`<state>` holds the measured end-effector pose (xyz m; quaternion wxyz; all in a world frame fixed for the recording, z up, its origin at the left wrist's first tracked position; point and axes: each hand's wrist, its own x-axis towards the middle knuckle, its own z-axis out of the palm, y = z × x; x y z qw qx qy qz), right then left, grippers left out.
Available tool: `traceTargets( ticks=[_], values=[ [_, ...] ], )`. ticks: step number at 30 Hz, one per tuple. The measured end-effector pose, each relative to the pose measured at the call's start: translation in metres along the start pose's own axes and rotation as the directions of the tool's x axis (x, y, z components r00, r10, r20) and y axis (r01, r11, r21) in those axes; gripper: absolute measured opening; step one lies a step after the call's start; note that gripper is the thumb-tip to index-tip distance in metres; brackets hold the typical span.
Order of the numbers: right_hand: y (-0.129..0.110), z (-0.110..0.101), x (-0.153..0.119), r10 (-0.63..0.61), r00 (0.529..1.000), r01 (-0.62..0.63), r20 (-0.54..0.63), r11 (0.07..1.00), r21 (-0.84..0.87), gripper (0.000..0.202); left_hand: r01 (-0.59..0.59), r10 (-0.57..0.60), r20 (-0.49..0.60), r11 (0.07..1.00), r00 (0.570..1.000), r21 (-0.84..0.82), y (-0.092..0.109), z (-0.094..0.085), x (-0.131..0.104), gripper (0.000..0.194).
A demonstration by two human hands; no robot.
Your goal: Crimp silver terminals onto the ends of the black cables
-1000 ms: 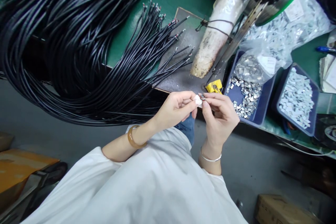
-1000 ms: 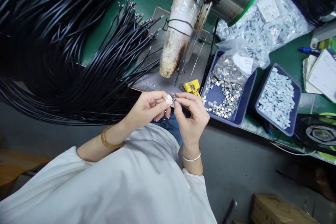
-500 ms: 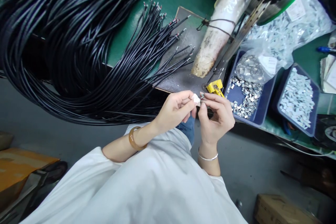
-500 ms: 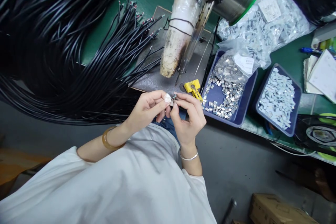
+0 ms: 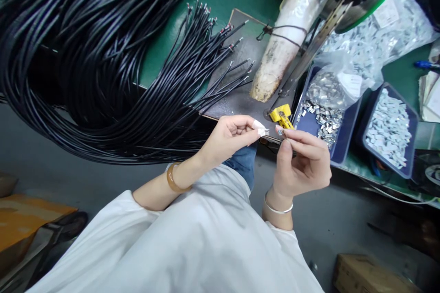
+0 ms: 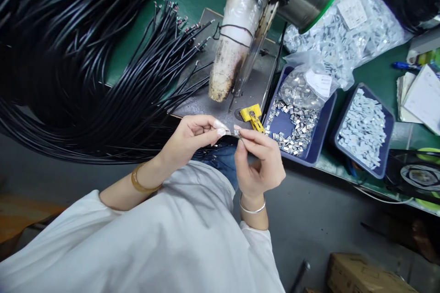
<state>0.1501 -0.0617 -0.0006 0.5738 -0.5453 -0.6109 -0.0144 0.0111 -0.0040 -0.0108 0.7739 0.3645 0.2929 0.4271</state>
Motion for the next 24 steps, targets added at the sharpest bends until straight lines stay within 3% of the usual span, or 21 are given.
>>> traceTargets(
  ticks=[3,8,16,21,24],
  values=[
    [-0.002,0.0,0.003,-0.068,0.997,0.069,0.02,0.997,-0.039,0.021,-0.005,0.005,-0.013,1.0,1.0,-0.006,0.001,0.001,0.0,0.018],
    [-0.001,0.0,0.006,0.074,0.994,-0.073,0.082,0.997,-0.016,0.021,-0.001,0.001,-0.006,1.0,1.0,0.001,0.003,0.0,-0.001,0.017],
    [0.003,-0.008,0.008,0.06,0.951,-0.034,0.303,0.995,-0.089,0.018,-0.083,0.078,0.068,0.993,0.995,0.079,-0.003,0.0,-0.002,0.014],
    [0.002,-0.005,0.004,0.06,0.938,-0.006,0.342,0.988,-0.156,0.014,-0.235,0.251,0.009,0.895,0.968,0.378,-0.008,0.001,-0.005,0.008],
    [-0.001,-0.002,-0.002,0.087,0.951,-0.045,0.296,0.988,-0.146,0.014,-0.29,0.324,0.012,0.829,0.946,0.478,-0.007,0.001,-0.007,0.008]
  ],
)
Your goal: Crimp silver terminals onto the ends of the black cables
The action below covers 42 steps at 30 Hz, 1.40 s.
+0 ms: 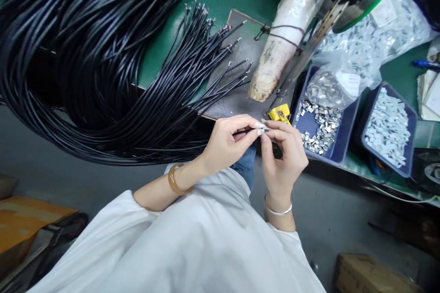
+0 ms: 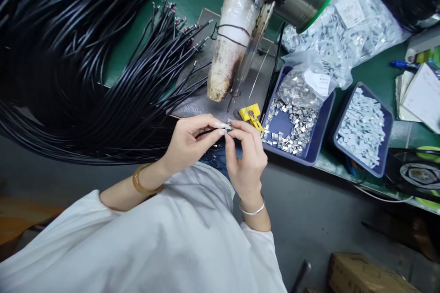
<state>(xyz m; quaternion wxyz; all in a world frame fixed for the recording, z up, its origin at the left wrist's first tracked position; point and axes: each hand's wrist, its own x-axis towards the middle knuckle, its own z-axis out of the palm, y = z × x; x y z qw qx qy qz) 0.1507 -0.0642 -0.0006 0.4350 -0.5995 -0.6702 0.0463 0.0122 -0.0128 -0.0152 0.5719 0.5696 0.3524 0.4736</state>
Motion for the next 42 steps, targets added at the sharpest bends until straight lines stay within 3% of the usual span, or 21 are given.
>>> traceTargets(
  ticks=[5,10,15,19,24,28,30,37,42],
  values=[
    [0.001,-0.001,-0.001,0.043,0.99,-0.029,-0.135,0.994,0.104,0.02,0.111,-0.102,0.061,0.979,0.993,-0.171,0.003,-0.001,0.003,0.011],
    [0.003,-0.002,0.001,0.047,0.998,-0.041,-0.051,0.993,0.11,0.017,0.153,-0.144,0.055,0.953,0.988,-0.262,0.003,0.001,0.003,0.01],
    [0.001,0.008,-0.003,0.154,0.985,-0.137,-0.074,0.97,0.2,0.01,0.185,-0.188,0.023,0.932,0.982,-0.312,0.003,0.003,0.002,0.015],
    [0.001,0.012,-0.004,0.211,0.972,-0.172,-0.104,0.939,0.298,0.005,0.26,-0.248,0.08,0.895,0.966,-0.363,0.005,-0.001,0.004,0.022],
    [0.0,0.004,0.0,0.059,0.949,0.008,-0.31,0.978,0.21,0.013,0.322,-0.305,0.108,0.869,0.946,-0.375,0.008,-0.004,0.007,0.023],
    [-0.007,-0.003,0.0,-0.164,0.957,0.175,-0.238,0.984,0.024,0.019,0.315,-0.304,0.096,0.846,0.948,-0.431,0.01,-0.002,0.007,0.022],
    [-0.009,-0.003,-0.001,-0.206,0.955,0.212,-0.211,0.977,0.003,0.019,0.302,-0.293,0.092,0.836,0.952,-0.458,0.011,-0.002,0.007,0.02],
    [-0.007,-0.001,-0.001,0.049,0.978,0.008,-0.203,0.963,0.269,0.01,0.262,-0.258,0.066,0.874,0.964,-0.41,0.013,0.0,0.003,0.011],
    [-0.006,0.0,-0.003,0.067,0.966,0.018,-0.249,0.946,0.325,0.011,0.267,-0.256,0.08,0.893,0.963,-0.363,0.013,-0.002,0.005,0.008]
  ],
)
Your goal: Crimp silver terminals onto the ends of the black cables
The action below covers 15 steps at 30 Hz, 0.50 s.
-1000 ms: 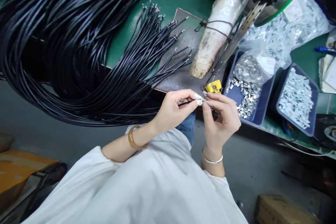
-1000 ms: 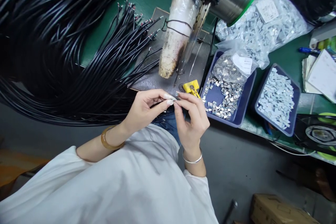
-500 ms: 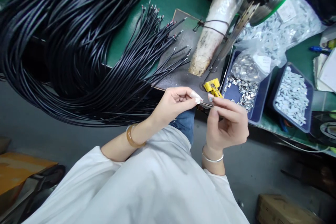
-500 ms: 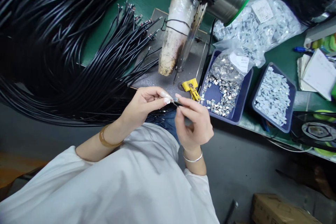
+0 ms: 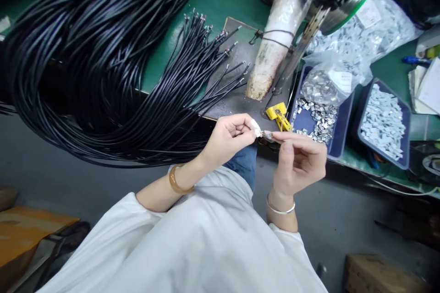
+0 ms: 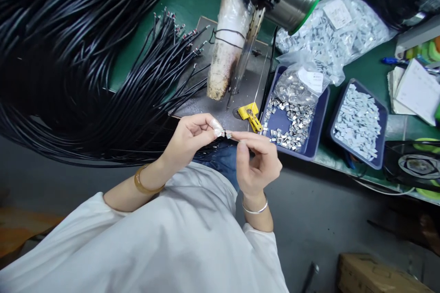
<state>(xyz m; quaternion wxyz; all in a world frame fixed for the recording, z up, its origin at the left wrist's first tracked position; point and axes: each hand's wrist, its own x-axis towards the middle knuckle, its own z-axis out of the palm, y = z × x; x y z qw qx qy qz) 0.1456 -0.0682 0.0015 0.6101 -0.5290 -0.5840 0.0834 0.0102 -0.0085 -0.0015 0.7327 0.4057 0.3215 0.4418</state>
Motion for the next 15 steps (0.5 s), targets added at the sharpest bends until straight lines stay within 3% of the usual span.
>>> traceTargets(
  ticks=[3,8,15],
  values=[
    [0.0025,-0.0003,-0.0009,0.093,0.996,-0.093,-0.008,0.995,0.036,0.007,-0.001,0.001,0.016,1.0,1.0,0.005,0.0,-0.0008,0.0015,0.008],
    [0.0038,0.0012,0.0001,0.178,0.98,-0.186,0.089,0.979,0.08,0.006,0.009,-0.009,0.013,1.0,1.0,0.022,0.0002,-0.0012,0.0034,0.01],
    [0.0088,-0.0008,0.0024,0.051,0.999,-0.051,0.001,0.999,-0.008,0.008,0.056,-0.056,0.022,0.998,0.998,0.031,0.002,-0.0011,0.0044,0.012]
  ],
)
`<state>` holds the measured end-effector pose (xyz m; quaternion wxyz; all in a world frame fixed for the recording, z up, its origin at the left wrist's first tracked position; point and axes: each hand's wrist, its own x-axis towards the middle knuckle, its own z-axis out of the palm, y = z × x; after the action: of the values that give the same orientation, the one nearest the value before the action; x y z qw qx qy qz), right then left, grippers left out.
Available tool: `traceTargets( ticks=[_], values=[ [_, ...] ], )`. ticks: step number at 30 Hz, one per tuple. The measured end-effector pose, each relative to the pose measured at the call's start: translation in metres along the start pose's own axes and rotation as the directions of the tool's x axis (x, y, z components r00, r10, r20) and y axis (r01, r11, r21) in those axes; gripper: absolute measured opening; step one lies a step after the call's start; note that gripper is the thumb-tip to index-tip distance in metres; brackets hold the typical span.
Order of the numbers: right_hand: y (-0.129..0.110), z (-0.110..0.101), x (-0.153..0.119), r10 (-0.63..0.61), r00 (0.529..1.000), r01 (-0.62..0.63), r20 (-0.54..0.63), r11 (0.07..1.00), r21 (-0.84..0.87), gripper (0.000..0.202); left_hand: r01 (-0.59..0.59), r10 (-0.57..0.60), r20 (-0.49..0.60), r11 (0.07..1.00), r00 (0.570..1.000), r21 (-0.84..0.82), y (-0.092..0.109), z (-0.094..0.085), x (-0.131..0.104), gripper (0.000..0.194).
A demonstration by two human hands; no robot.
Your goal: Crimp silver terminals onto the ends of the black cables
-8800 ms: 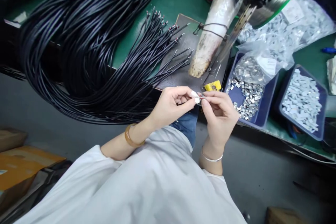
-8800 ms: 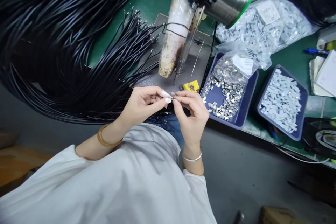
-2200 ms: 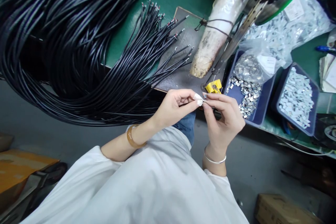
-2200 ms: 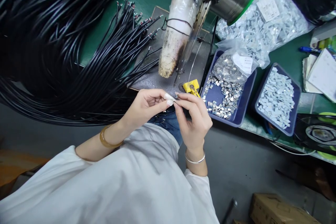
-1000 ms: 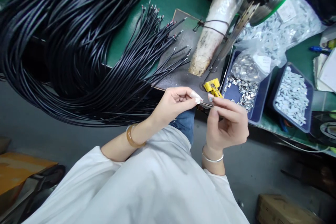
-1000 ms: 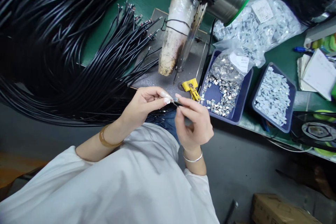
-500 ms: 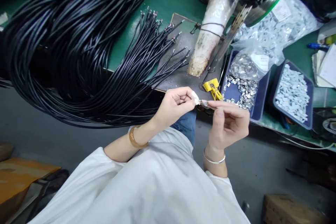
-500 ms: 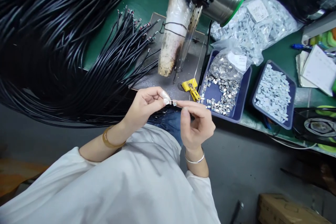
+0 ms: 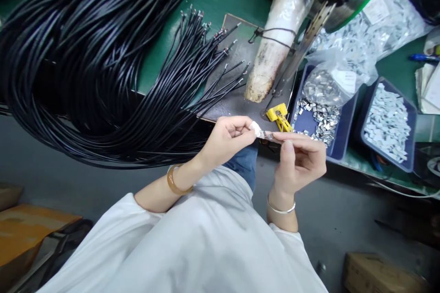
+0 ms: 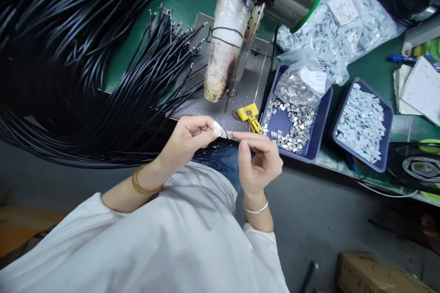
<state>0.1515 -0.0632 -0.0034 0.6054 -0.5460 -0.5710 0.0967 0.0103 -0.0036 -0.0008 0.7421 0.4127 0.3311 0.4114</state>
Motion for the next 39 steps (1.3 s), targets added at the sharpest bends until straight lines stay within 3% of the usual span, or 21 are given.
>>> traceTargets(
  ticks=[5,15,20,32,39],
  values=[
    [0.003,0.0,-0.001,0.018,0.999,-0.015,0.052,0.998,-0.058,0.007,0.008,-0.007,0.02,0.998,1.0,-0.061,-0.001,-0.001,0.003,0.015],
    [0.01,0.001,0.003,-0.217,0.962,0.255,0.165,0.93,-0.264,0.019,-0.052,0.051,-0.01,0.998,0.999,-0.039,0.003,0.0,0.009,0.013],
    [0.013,0.003,0.006,-0.282,0.94,0.334,0.192,0.874,-0.353,0.019,-0.084,0.087,-0.099,0.996,0.991,0.038,0.003,0.002,0.013,0.006],
    [0.011,0.009,0.019,-0.227,0.955,0.279,0.192,0.908,-0.313,0.02,-0.109,0.132,-0.19,0.986,0.973,0.127,0.008,0.006,0.021,0.006],
    [0.005,0.01,0.022,-0.225,0.956,0.272,0.187,0.919,-0.285,0.023,-0.125,0.154,-0.182,0.979,0.971,0.162,0.011,0.005,0.019,0.01]
  ],
)
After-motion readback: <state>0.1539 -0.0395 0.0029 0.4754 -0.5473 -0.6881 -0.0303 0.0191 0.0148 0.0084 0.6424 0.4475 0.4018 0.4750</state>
